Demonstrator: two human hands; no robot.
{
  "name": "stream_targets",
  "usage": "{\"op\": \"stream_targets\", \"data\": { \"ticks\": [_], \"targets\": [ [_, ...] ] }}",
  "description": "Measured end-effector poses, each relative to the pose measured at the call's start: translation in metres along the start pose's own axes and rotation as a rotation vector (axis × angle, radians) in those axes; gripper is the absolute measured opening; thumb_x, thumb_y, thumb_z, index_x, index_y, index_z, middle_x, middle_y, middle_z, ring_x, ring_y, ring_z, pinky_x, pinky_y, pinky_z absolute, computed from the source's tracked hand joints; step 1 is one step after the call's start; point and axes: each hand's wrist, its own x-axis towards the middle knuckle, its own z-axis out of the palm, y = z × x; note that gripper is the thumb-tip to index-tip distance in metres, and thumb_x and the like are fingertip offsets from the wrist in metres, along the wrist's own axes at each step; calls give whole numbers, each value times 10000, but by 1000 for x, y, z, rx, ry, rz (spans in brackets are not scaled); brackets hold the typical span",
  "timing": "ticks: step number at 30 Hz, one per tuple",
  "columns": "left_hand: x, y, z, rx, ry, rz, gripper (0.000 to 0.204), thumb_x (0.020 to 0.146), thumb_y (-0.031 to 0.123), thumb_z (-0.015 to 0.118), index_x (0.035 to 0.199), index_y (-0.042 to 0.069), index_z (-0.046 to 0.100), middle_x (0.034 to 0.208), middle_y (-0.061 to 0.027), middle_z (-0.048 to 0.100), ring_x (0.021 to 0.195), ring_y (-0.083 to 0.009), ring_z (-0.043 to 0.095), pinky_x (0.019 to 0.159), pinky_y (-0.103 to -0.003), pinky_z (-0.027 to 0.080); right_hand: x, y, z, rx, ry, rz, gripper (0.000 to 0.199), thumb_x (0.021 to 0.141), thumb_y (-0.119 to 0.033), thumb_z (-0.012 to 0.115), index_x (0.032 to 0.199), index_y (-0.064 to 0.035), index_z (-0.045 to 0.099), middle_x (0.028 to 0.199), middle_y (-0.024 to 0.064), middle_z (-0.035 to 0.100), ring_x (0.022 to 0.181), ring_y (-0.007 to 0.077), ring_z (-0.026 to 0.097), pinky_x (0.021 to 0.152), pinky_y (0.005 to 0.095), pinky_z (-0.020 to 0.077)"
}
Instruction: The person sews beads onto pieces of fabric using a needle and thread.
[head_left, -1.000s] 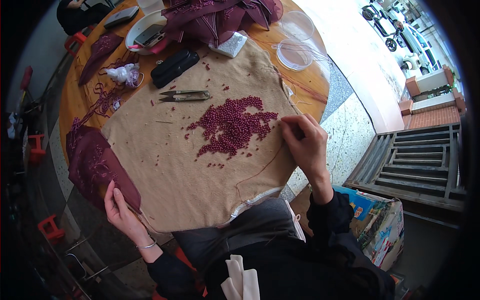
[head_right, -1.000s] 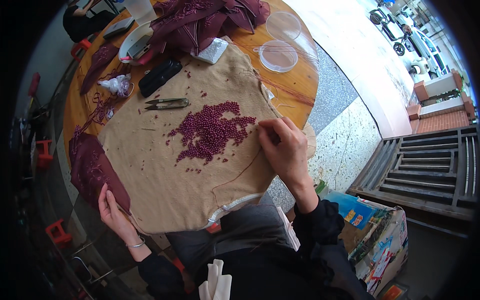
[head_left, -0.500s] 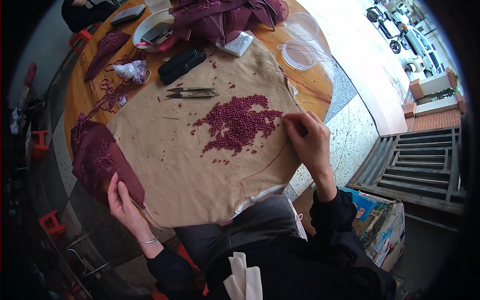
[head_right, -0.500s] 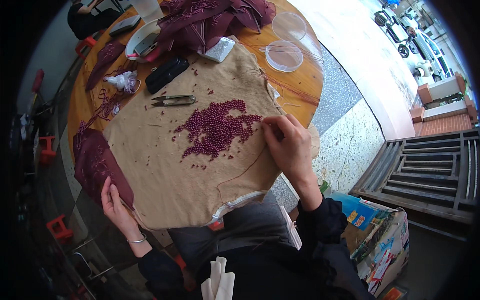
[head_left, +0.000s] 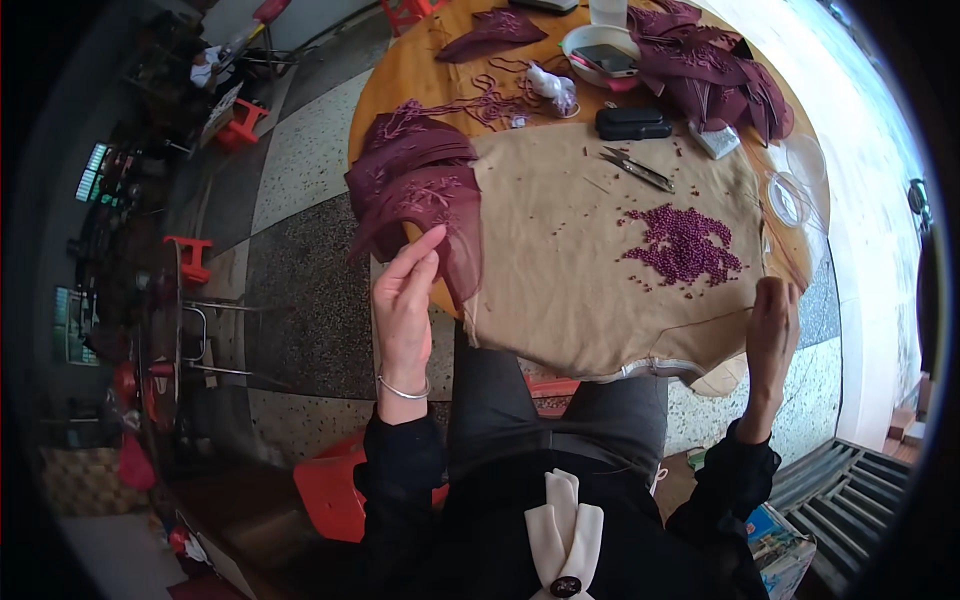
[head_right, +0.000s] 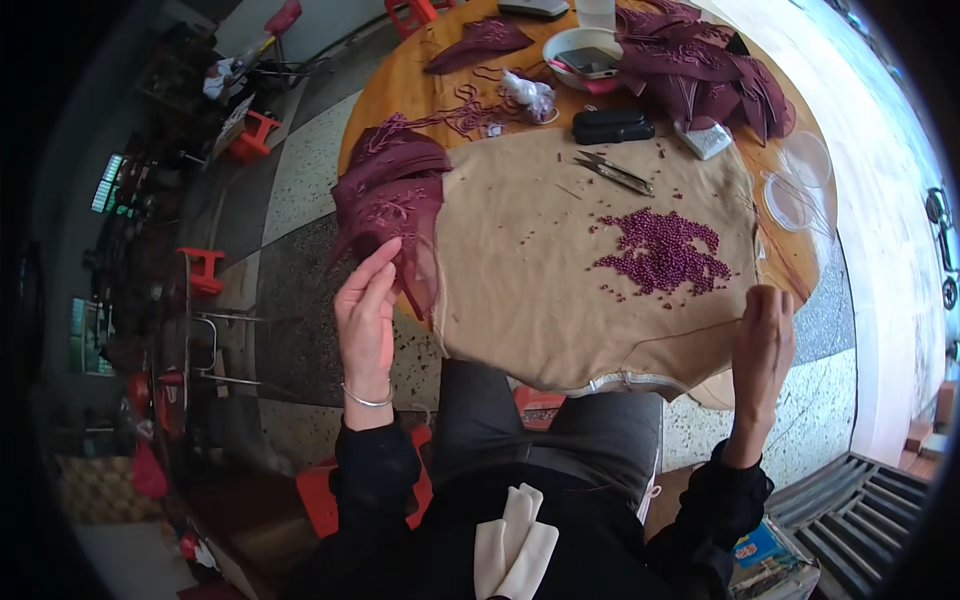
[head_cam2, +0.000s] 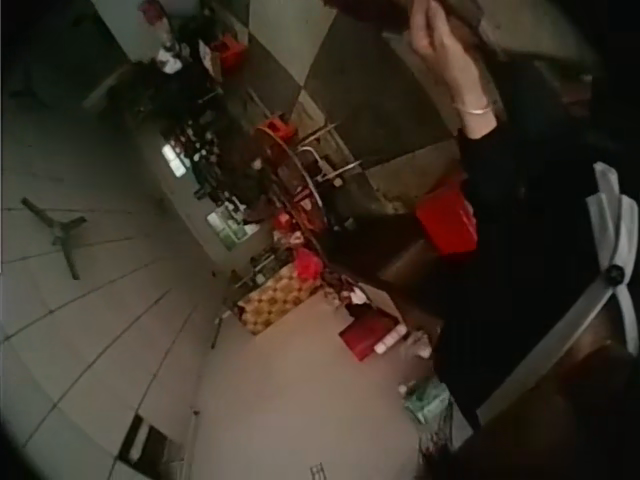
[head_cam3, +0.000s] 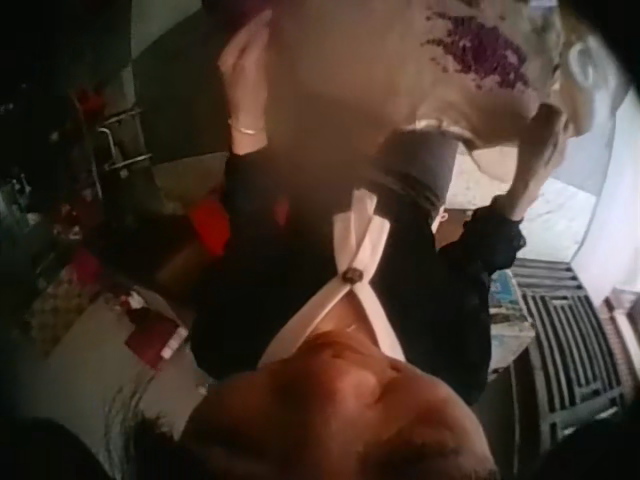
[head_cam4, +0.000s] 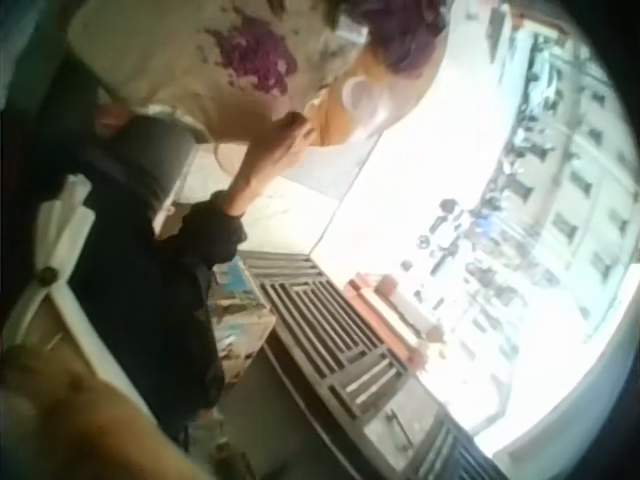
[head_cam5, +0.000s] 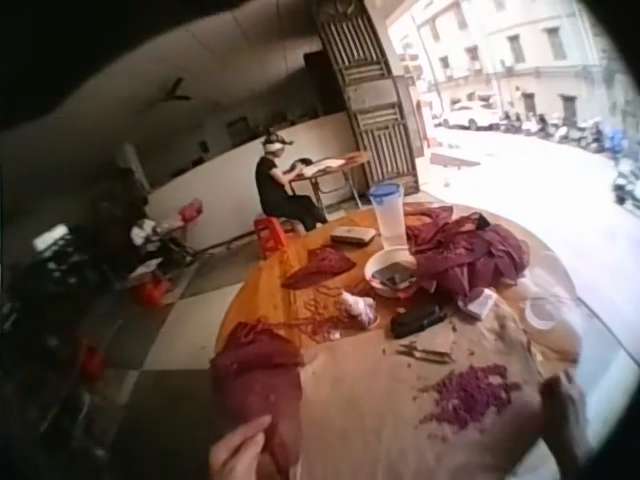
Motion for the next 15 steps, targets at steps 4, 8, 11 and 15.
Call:
{"op": "stream_targets", "data": {
  "ticks": [4, 8, 11, 15],
  "targets": [
    [-21, 20, 14, -24, -23, 47, 268, 902, -10, 589, 1167, -26, 631, 1114, -37, 630, 993, -74, 569, 878, -208, 446, -22, -10, -36, 88, 135, 28, 62, 953, -50, 504, 986, -18, 545, 889, 124, 561, 729, 252, 552, 659, 333, 444],
    [-49, 35, 29, -38, -37, 94, 417, 830, -94, 643, 1236, -20, 581, 1099, -49, 624, 924, -64, 570, 808, -193, 469, -45, -73, -73, 781, -90, 136, 81, 964, -21, 485, 1007, -4, 551, 892, 46, 556, 697, 97, 498, 625, 229, 413],
    [-68, 47, 52, -99, -66, 153, 526, 832, -91, 641, 1330, -11, 492, 1074, -44, 628, 889, -62, 571, 805, -189, 463, -60, -118, -76, 1075, -357, 16, 62, 913, -8, 560, 970, 4, 580, 867, 48, 534, 727, 98, 516, 642, 225, 422],
    [-93, 51, 67, -11, -128, 118, 575, 856, -77, 621, 1390, -3, 421, 1028, -47, 639, 887, -58, 569, 806, -197, 465, -58, -171, -67, 1066, -427, -171, 116, 853, -13, 654, 965, -11, 625, 824, 67, 550, 661, 133, 565, 565, 252, 452]
  ]
}}
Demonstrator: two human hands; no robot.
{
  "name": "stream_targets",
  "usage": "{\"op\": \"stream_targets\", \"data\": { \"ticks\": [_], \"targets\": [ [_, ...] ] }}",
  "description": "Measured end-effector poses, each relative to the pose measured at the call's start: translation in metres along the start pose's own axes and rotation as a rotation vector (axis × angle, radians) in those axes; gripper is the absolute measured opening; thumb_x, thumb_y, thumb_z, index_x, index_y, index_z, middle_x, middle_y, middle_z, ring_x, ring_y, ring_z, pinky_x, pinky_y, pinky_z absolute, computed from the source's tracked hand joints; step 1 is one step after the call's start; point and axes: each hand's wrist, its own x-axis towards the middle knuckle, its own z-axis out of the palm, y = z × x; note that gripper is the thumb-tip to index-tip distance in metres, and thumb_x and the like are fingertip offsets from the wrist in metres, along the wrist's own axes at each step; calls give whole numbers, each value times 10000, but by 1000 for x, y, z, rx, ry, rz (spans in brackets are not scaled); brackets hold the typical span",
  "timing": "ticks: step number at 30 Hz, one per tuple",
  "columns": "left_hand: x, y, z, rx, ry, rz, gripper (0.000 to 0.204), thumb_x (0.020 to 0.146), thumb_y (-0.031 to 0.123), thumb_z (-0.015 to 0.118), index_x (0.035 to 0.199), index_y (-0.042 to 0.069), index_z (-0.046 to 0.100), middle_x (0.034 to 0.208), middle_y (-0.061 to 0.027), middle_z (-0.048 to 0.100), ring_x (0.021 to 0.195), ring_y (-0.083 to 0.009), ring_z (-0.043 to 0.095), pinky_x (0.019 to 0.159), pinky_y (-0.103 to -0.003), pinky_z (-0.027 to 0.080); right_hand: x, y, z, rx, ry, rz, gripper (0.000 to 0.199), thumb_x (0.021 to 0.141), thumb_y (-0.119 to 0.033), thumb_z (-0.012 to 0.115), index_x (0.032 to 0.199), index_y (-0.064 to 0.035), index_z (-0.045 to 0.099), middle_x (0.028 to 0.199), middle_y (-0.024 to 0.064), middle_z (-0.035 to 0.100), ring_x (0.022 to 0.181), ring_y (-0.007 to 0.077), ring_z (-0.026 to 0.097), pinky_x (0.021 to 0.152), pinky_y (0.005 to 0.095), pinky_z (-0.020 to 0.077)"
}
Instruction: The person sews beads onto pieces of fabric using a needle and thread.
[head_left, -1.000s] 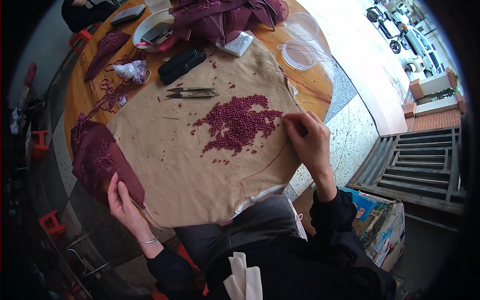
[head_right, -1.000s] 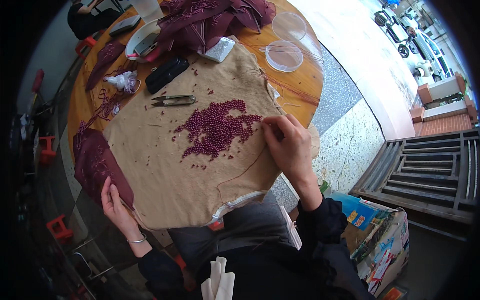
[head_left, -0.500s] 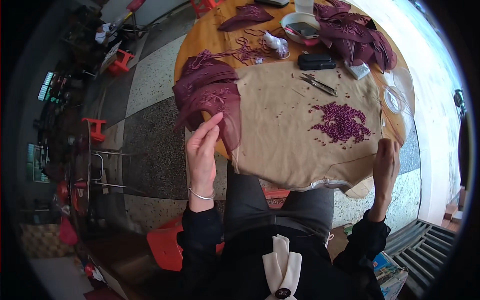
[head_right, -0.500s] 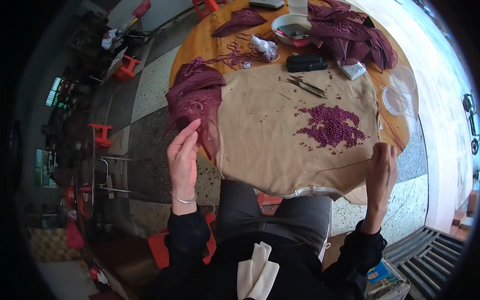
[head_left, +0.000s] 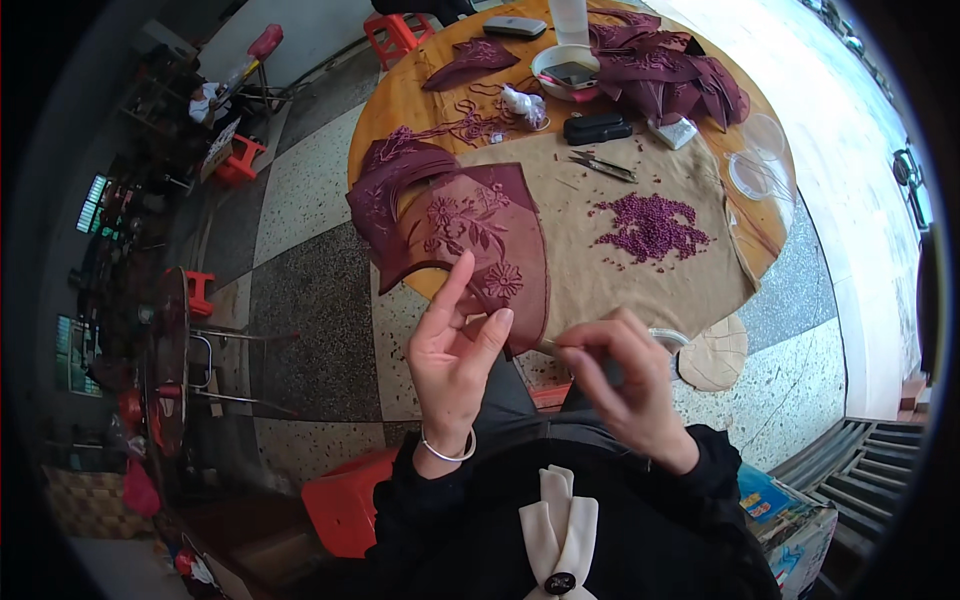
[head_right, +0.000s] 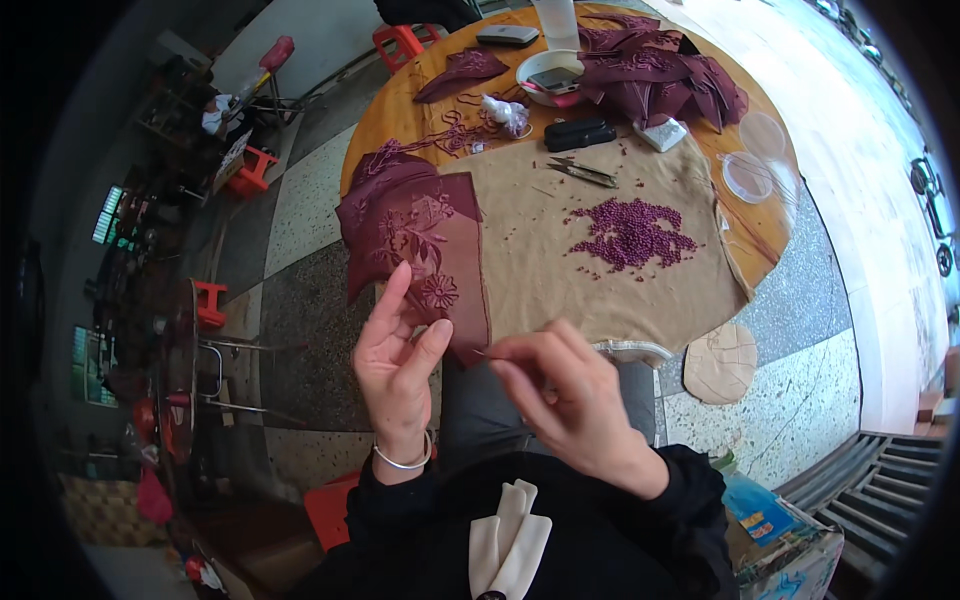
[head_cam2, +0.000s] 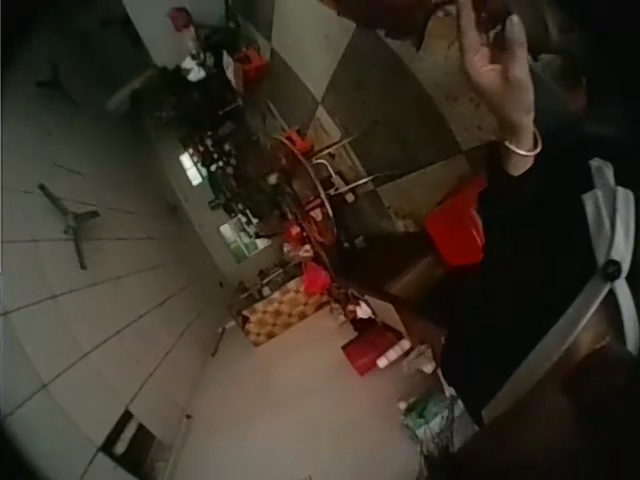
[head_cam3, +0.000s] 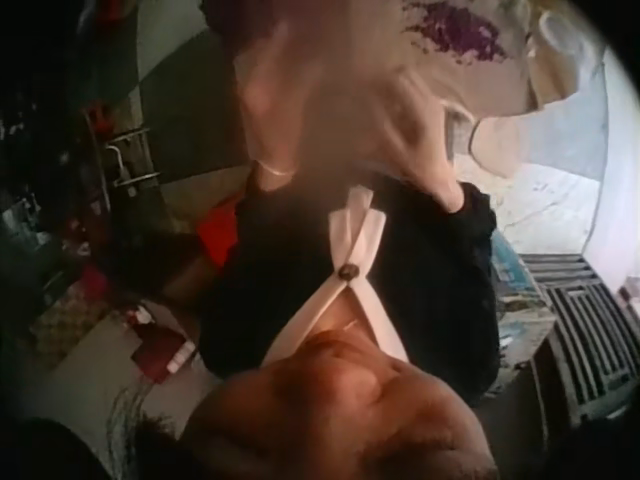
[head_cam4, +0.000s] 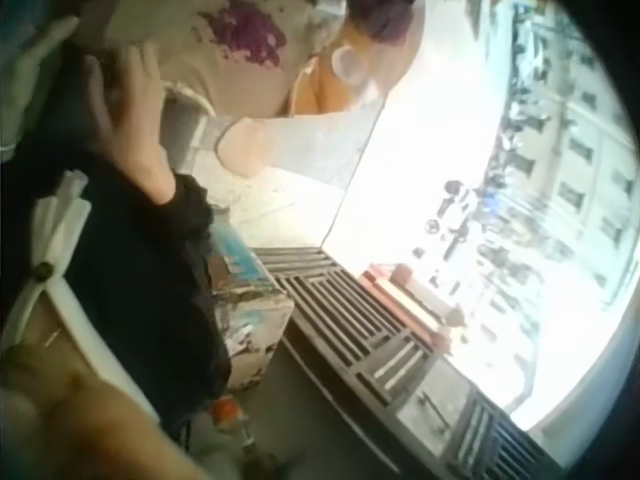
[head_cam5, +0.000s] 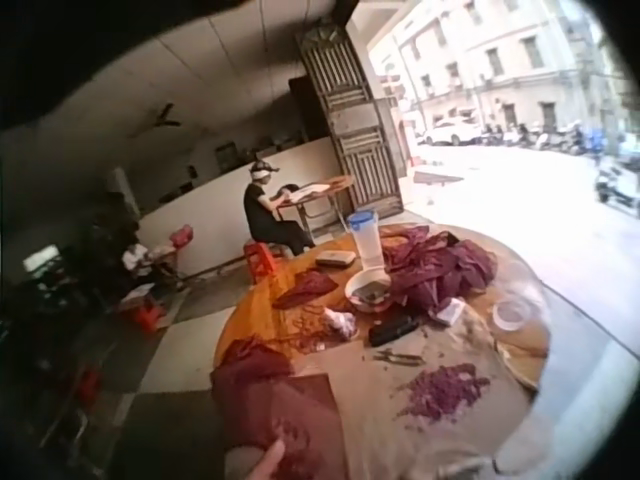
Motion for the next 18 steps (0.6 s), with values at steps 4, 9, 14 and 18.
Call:
{"op": "stream_targets", "data": {
  "ticks": [4, 9, 14, 18],
  "targets": [
    [-13, 6, 13, 3, -31, 15, 570, 870, -82, 597, 1400, -6, 403, 940, -33, 626, 826, -56, 580, 758, -190, 478, 4, 15, 24, -98, 93, -181, 144, 838, -15, 672, 975, -18, 629, 810, 70, 548, 633, 154, 587, 530, 272, 465],
    [-16, 8, 15, 37, -44, 69, 571, 871, -95, 582, 1403, -14, 393, 908, -28, 617, 809, -60, 584, 745, -194, 484, 4, 15, 26, -52, 148, -169, 161, 835, -21, 677, 990, -25, 634, 811, 77, 553, 636, 173, 592, 540, 280, 472],
    [-16, 7, 19, 36, -21, 78, 577, 869, -102, 578, 1406, -19, 386, 902, -25, 614, 822, -58, 581, 749, -195, 482, 5, 15, 25, -95, 149, -186, 162, 843, -28, 670, 1001, -27, 636, 811, 78, 561, 639, 171, 594, 546, 280, 474],
    [-16, 3, 17, 56, -15, 96, 584, 862, -107, 586, 1405, -22, 387, 905, -9, 586, 818, -48, 568, 743, -184, 475, 5, 12, 26, -63, 167, -130, 153, 830, -11, 670, 982, -12, 655, 785, 70, 589, 661, 145, 587, 581, 259, 454]
  ]
}}
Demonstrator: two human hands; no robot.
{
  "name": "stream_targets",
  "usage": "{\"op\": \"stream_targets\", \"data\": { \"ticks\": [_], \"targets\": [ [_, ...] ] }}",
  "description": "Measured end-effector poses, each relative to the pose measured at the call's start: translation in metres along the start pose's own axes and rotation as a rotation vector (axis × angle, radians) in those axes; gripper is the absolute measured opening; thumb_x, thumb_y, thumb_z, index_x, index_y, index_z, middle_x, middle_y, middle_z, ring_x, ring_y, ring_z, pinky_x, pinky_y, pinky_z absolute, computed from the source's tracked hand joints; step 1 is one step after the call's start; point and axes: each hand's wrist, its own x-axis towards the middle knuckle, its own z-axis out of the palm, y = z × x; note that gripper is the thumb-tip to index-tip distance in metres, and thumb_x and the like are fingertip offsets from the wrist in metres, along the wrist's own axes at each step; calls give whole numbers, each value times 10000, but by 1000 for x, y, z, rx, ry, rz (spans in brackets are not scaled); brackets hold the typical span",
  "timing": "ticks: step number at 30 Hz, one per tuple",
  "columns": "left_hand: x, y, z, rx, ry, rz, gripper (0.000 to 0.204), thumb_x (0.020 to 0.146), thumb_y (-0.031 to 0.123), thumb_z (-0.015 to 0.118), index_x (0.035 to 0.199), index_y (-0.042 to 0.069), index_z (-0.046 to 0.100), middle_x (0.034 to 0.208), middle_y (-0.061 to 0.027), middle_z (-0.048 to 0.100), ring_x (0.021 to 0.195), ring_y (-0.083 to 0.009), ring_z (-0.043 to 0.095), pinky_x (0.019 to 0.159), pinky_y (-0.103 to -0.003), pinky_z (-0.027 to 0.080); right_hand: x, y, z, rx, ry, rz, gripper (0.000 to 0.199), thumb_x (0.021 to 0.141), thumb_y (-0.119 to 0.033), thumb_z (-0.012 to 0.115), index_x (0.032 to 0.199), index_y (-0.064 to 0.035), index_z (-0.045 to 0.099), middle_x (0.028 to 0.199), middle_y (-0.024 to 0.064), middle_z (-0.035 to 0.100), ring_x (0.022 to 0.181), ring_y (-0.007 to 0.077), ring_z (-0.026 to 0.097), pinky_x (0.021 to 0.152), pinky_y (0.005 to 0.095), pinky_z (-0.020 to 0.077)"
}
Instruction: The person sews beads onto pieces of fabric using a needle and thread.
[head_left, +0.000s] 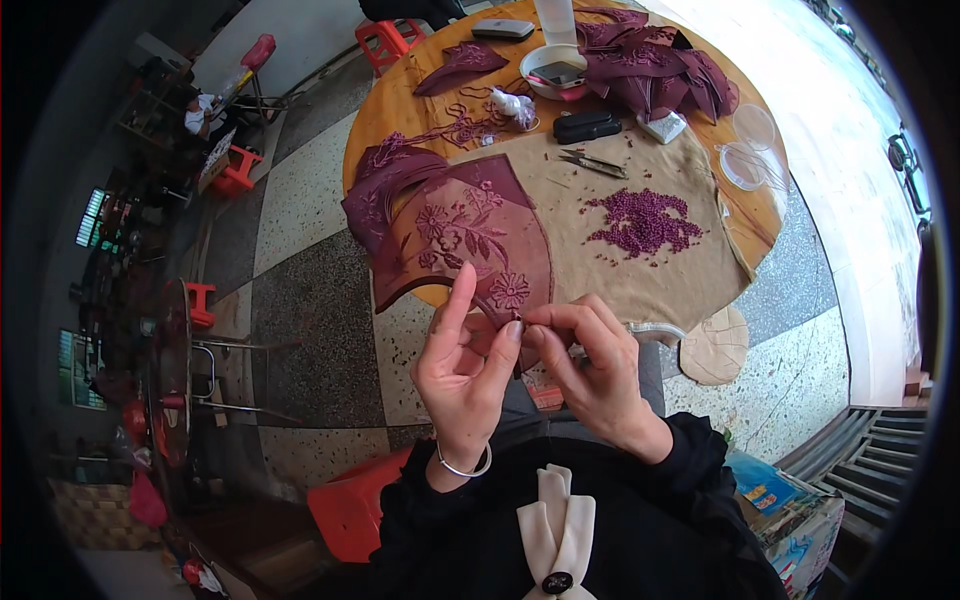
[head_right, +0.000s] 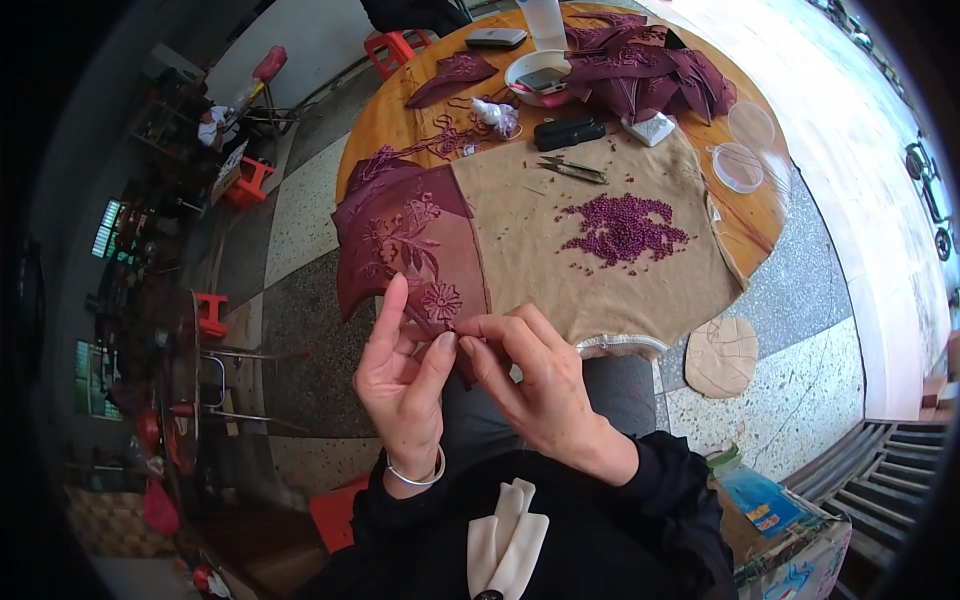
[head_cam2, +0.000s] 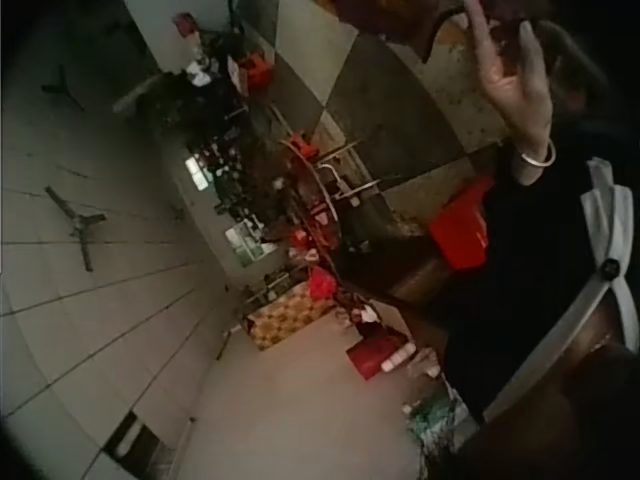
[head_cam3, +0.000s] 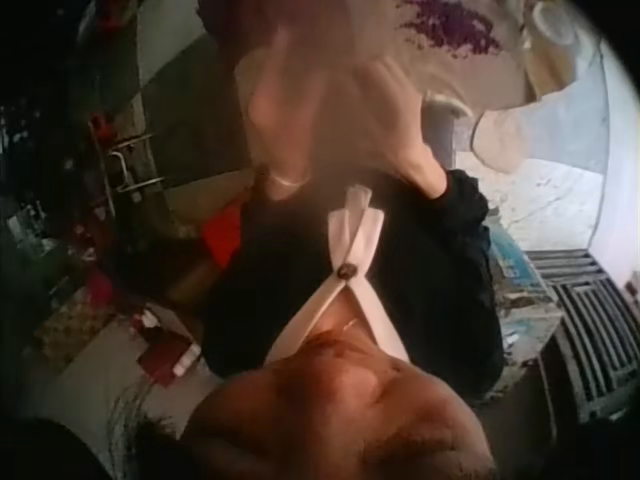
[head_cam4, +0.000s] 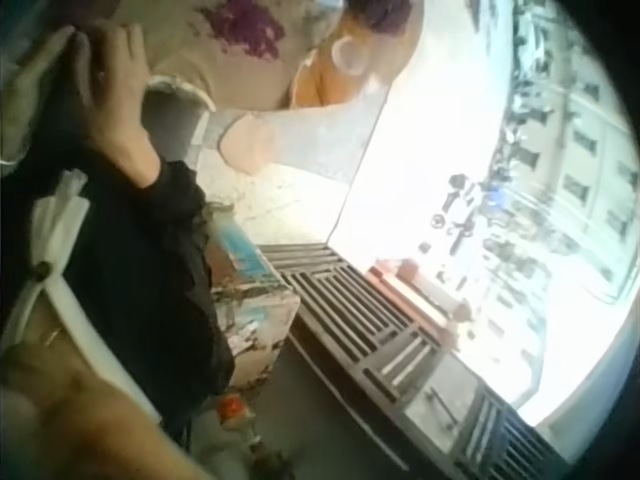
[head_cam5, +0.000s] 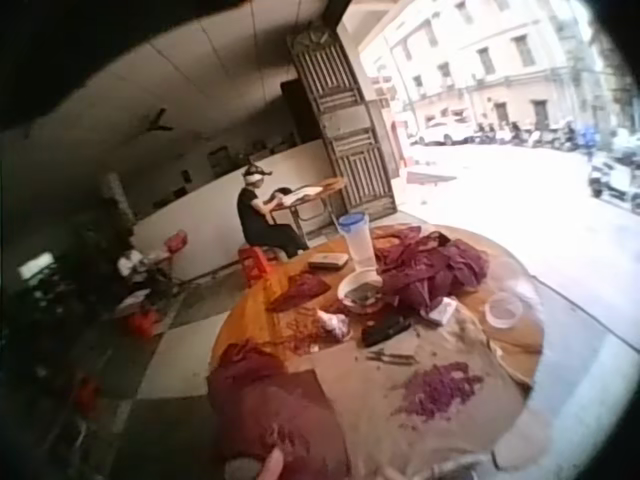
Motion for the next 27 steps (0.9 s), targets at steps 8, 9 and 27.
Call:
{"op": "stream_targets", "data": {
  "ticks": [8, 9, 27],
  "targets": [
    [-1, -2, 3, -4, 17, 64, 571, 863, -106, 587, 1396, -28, 398, 912, -1, 561, 813, -48, 566, 741, -186, 480, 0, 2, 1, 75, -22, -5, 149, 880, -27, 627, 1029, -17, 632, 855, 84, 575, 674, 154, 619, 568, 267, 489],
    [-2, -2, 4, -20, 18, 56, 569, 863, -105, 586, 1395, -29, 399, 916, -2, 560, 815, -52, 569, 741, -188, 482, 0, 1, 1, 74, -20, -5, 149, 880, -27, 627, 1029, -17, 632, 855, 84, 575, 674, 154, 619, 568, 267, 489],
    [3, -20, 4, 618, 10, 636, 489, 754, -139, 633, 1218, 15, 620, 909, -97, 612, 747, -210, 602, 666, -309, 494, 7, 4, -1, 25, 19, -4, 140, 840, -22, 677, 969, 4, 632, 825, 86, 582, 673, 166, 610, 581, 262, 484]
  ]
}}
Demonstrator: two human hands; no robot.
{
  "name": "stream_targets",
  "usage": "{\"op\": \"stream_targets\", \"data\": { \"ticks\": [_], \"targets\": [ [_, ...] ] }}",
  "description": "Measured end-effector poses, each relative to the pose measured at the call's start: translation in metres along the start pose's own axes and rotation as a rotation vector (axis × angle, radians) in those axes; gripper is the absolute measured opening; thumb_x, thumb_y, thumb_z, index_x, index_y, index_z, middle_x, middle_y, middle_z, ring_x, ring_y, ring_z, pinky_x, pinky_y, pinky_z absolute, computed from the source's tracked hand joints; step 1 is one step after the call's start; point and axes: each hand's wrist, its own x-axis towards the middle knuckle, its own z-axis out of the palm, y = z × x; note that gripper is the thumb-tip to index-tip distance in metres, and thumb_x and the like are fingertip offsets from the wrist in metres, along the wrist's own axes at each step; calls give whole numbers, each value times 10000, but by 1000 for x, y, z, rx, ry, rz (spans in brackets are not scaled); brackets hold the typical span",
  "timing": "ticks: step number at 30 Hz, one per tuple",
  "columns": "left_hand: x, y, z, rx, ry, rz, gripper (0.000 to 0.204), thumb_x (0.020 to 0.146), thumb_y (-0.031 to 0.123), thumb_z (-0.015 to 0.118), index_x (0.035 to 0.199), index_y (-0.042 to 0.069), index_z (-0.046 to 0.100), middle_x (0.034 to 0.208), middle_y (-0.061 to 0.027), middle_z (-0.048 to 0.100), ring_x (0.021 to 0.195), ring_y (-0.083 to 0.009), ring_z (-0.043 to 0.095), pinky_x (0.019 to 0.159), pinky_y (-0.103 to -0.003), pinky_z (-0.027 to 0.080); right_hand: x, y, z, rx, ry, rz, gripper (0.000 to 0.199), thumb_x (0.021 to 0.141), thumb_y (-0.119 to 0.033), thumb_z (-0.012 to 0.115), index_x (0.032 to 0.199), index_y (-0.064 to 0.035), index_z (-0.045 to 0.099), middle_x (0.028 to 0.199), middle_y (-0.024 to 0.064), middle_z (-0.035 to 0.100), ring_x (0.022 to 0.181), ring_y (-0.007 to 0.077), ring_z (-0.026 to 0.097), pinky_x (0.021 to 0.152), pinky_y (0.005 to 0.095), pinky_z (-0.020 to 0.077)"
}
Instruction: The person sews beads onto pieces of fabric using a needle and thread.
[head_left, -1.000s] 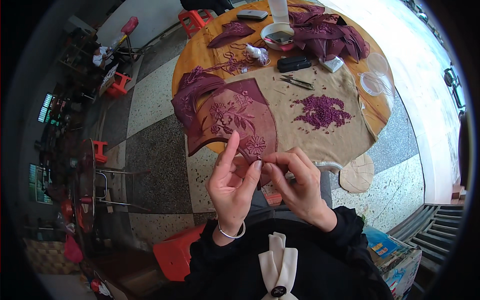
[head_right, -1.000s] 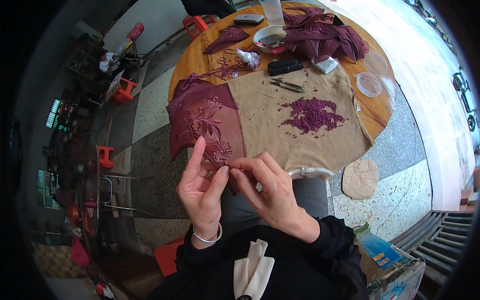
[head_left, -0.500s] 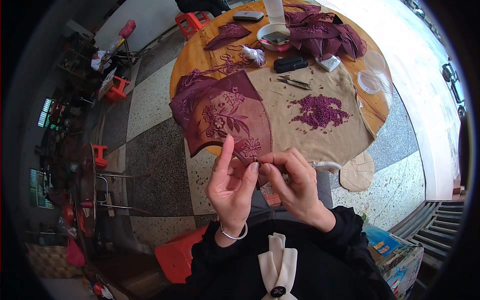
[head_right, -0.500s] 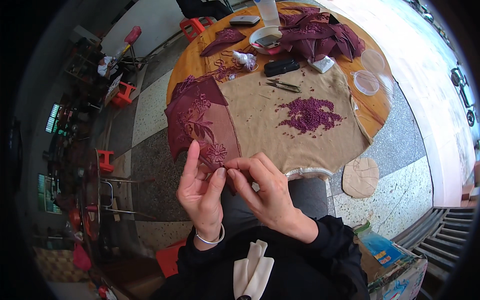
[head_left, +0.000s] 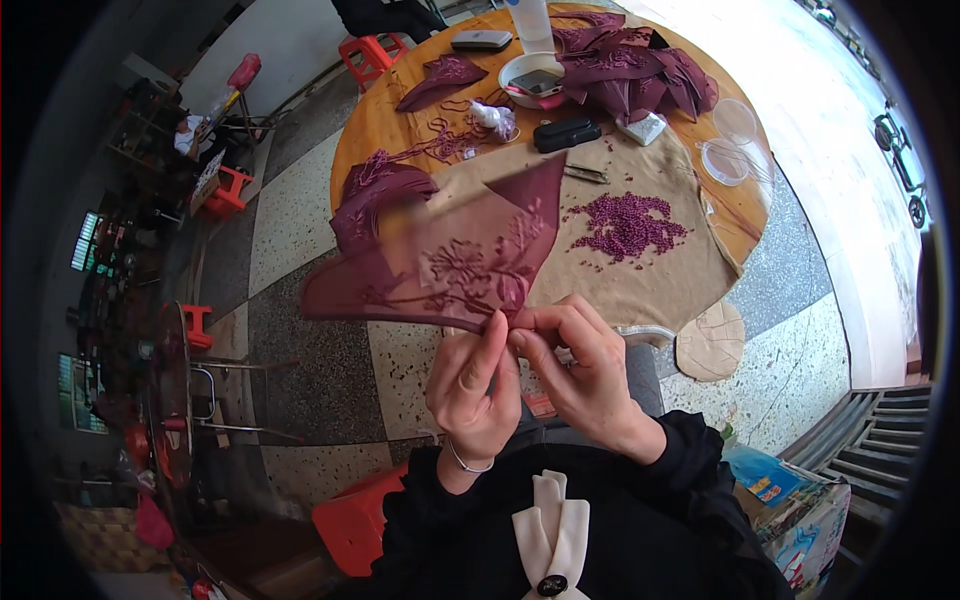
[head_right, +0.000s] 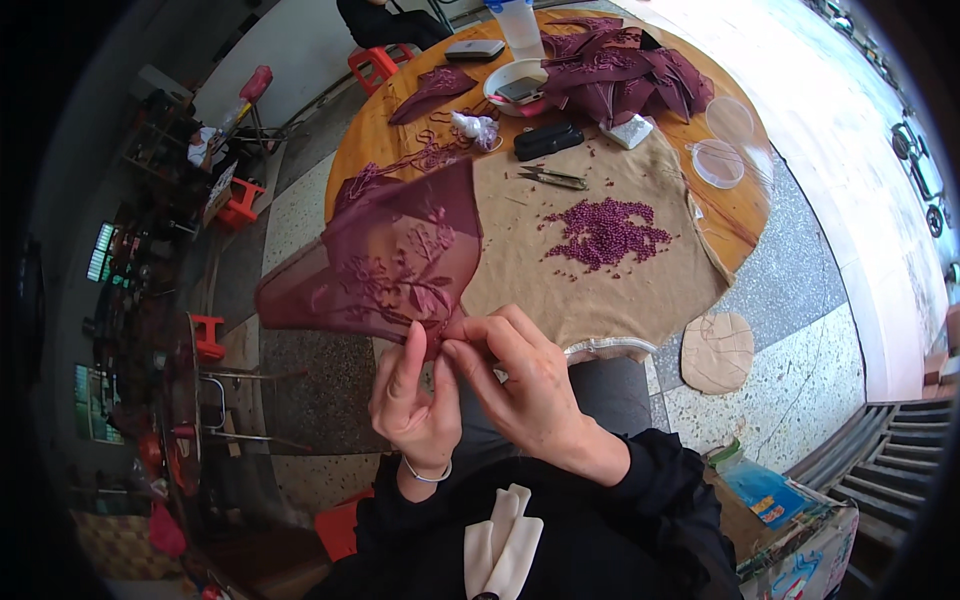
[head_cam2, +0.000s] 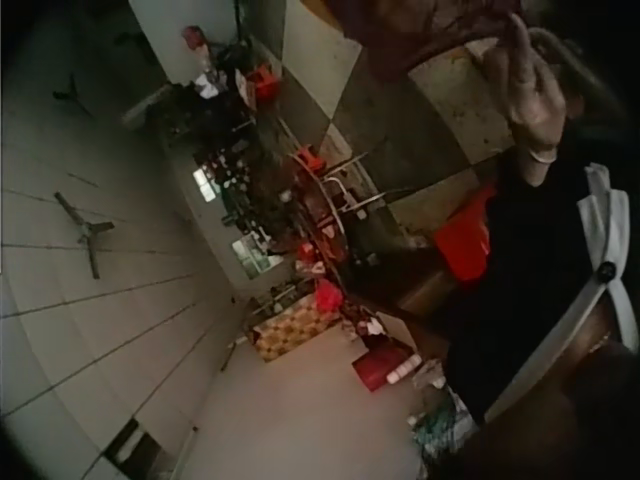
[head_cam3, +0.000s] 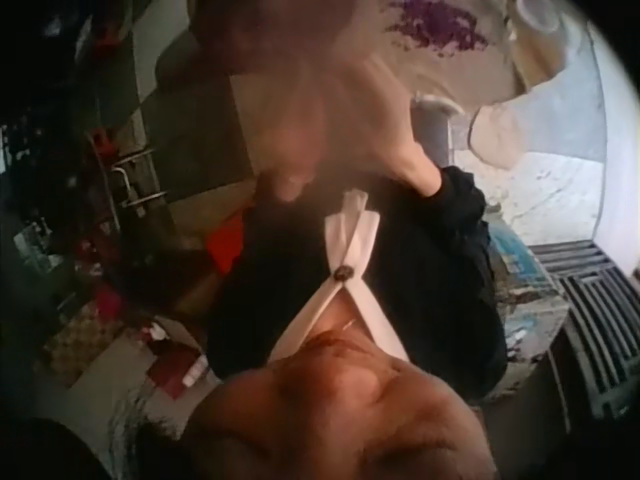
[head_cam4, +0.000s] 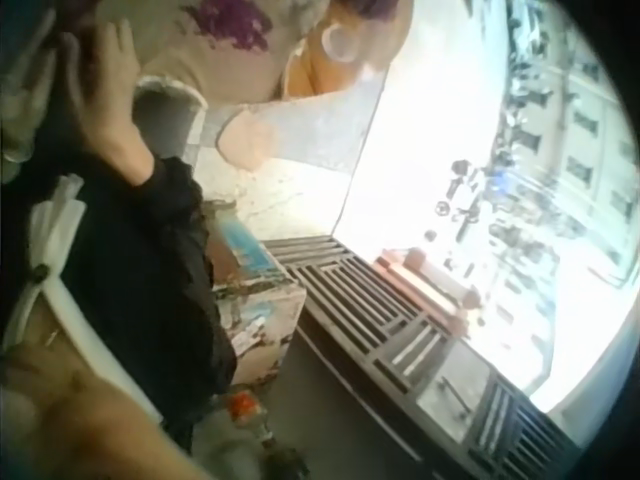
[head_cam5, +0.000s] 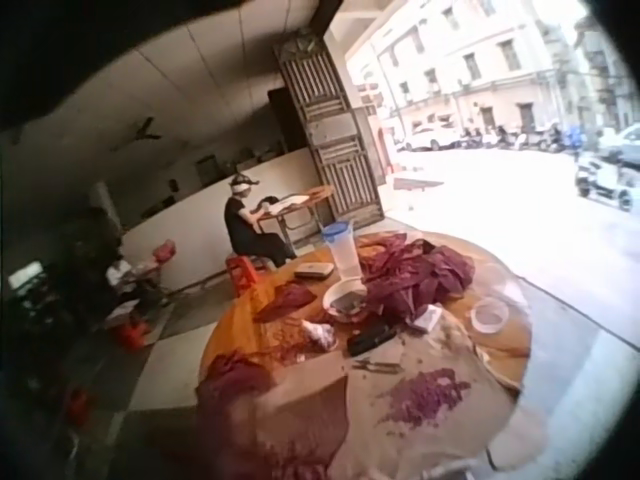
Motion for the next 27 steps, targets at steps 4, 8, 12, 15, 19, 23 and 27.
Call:
{"op": "stream_targets", "data": {
  "ticks": [4, 8, 12, 15, 19, 23, 27],
  "targets": [
    [-10, -9, 7, -88, 30, 70, 491, 766, -149, 595, 1208, 62, 637, 1042, -137, 650, 824, -221, 632, 740, -345, 507, 0, -3, 2, 166, 16, 72, 160, 828, -60, 710, 932, 4, 607, 807, 81, 578, 659, 167, 617, 582, 260, 489],
    [-18, -15, 4, -546, 44, -163, 586, 838, -135, 557, 1360, 125, 500, 1362, -144, 506, 1174, -209, 532, 978, -374, 441, 8, 0, -9, 171, 64, 82, 187, 879, -172, 677, 966, -17, 616, 829, 74, 575, 674, 142, 569, 621, 248, 461],
    [-12, -16, -1, -1086, -28, -385, 628, 854, -120, 575, 1410, 133, 430, 1448, -130, 413, 1234, -187, 483, 1036, -358, 405, 18, 16, -26, 409, -209, 323, 211, 946, -222, 591, 1021, -30, 638, 861, 11, 568, 711, 72, 517, 641, 226, 416],
    [-14, -19, 1, -1176, -101, -454, 629, 853, -114, 585, 1412, 126, 426, 1447, -131, 415, 1209, -174, 500, 1016, -336, 420, 20, 14, -28, 855, -459, 627, 200, 956, -232, 581, 1017, -52, 644, 867, -52, 583, 719, 28, 515, 628, 186, 418],
    [-13, -17, 4, -1066, -104, -510, 630, 840, -104, 613, 1407, 97, 427, 1398, -127, 473, 1150, -157, 538, 984, -311, 442, 18, 26, -14, 1085, -438, 743, 191, 951, -246, 585, 1030, -78, 630, 891, -45, 626, 768, 20, 569, 684, 163, 459],
    [-7, -13, 11, -1086, -66, -485, 599, 827, -104, 632, 1375, 62, 458, 1282, -111, 559, 1099, -143, 556, 967, -303, 449, 20, 21, -1, 1095, -161, 826, 189, 946, -242, 587, 1043, -81, 607, 913, -28, 651, 817, 57, 626, 729, 198, 504],
    [-10, -12, 19, -1023, 42, -521, 553, 810, -114, 651, 1318, 19, 478, 1123, -81, 605, 1002, -137, 580, 913, -277, 466, 17, 20, 11, 1128, -72, 837, 177, 954, -223, 569, 1056, -79, 585, 940, -12, 649, 796, 62, 608, 699, 186, 482]
  ]
}}
